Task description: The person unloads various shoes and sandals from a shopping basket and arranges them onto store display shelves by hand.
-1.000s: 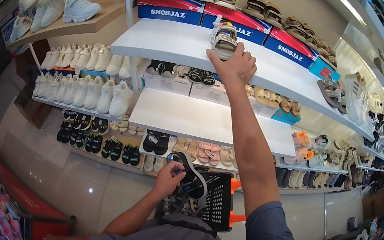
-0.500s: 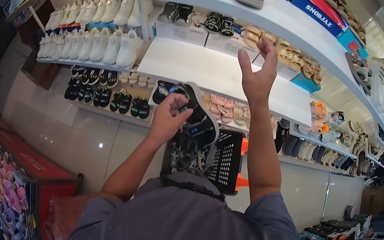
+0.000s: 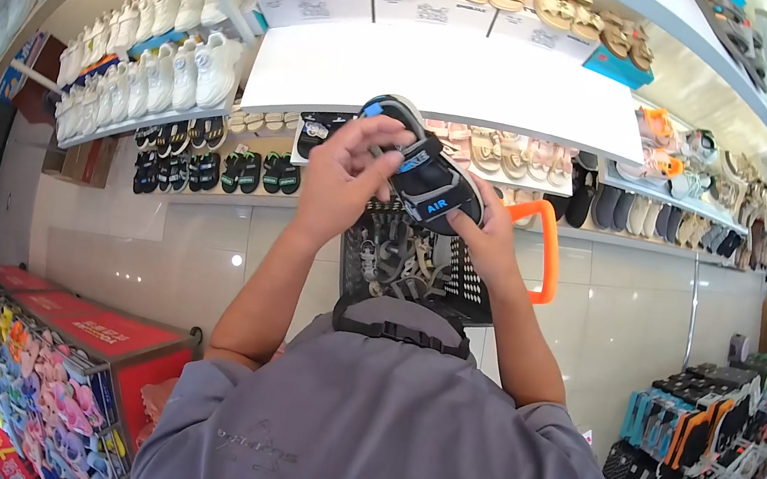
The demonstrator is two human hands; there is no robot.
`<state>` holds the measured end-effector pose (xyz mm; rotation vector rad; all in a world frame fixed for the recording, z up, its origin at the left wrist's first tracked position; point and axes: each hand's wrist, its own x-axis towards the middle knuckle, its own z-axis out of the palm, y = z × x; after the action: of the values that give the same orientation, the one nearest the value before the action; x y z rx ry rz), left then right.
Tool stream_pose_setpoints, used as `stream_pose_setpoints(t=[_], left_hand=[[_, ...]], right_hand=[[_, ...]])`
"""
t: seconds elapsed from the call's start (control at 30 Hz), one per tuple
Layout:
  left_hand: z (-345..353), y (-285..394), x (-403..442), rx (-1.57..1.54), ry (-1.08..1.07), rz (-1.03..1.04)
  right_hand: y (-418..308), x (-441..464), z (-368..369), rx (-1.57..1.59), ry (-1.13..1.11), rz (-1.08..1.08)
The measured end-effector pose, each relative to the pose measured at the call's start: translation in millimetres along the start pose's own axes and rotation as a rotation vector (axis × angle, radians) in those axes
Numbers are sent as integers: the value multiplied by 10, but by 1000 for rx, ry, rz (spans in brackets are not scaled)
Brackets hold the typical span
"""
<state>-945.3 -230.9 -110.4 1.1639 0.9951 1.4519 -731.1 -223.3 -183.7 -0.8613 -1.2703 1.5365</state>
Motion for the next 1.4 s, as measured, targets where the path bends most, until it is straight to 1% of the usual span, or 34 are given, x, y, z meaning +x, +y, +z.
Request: stream_pose_setpoints(t=[0.03, 0.07, 0.13, 0.17, 0.2, 0.27, 0.33, 0.4, 0.43, 0.57, 0.73, 0.8, 0.87, 0.9, 1.03, 1.2, 1.4], left_hand=[[-19, 48, 30, 127, 14, 78], [-38, 41, 61, 131, 2, 78], [-60, 17, 120, 322, 93, 298], [-55, 30, 129, 453, 104, 335], [-18, 45, 124, 455, 102, 339], [97, 99, 92, 769, 33, 502], [232, 97, 83, 747, 38, 522], [271, 61, 95, 959, 11, 655], [266, 10, 111, 971, 28, 672], [234, 50, 134, 976, 22, 689], [201, 58, 98, 882, -18, 598], [185, 77, 86, 873, -2, 619], [175, 146, 67, 872, -60, 555], [145, 161, 74, 899, -104, 559], [58, 175, 74, 873, -122, 531], [-81, 205, 66, 863, -125, 576], [-246, 322, 65, 855, -112, 621]], right_hand=[[-50, -28, -10, 62, 40, 14], [-49, -48, -46, 68, 50, 8], [-56, -73, -115, 222, 87, 34], [-76, -83, -131, 224, 89, 29], [-108, -92, -138, 224, 107, 20], [-163, -99, -137, 225, 119, 9], [-201, -101, -128, 241, 131, 14], [-236, -107, -122, 241, 117, 16], [-249, -118, -116, 242, 111, 21], [-222, -132, -142, 244, 85, 21], [-144, -162, -158, 201, 94, 0], [-124, -165, -161, 183, 51, -29], [-126, -176, -150, 198, 71, 9], [-152, -167, -144, 219, 44, 2], [-161, -150, -96, 225, 18, -2], [-140, -143, 49, 184, -2, -2], [-151, -102, 179, 53, -59, -31]])
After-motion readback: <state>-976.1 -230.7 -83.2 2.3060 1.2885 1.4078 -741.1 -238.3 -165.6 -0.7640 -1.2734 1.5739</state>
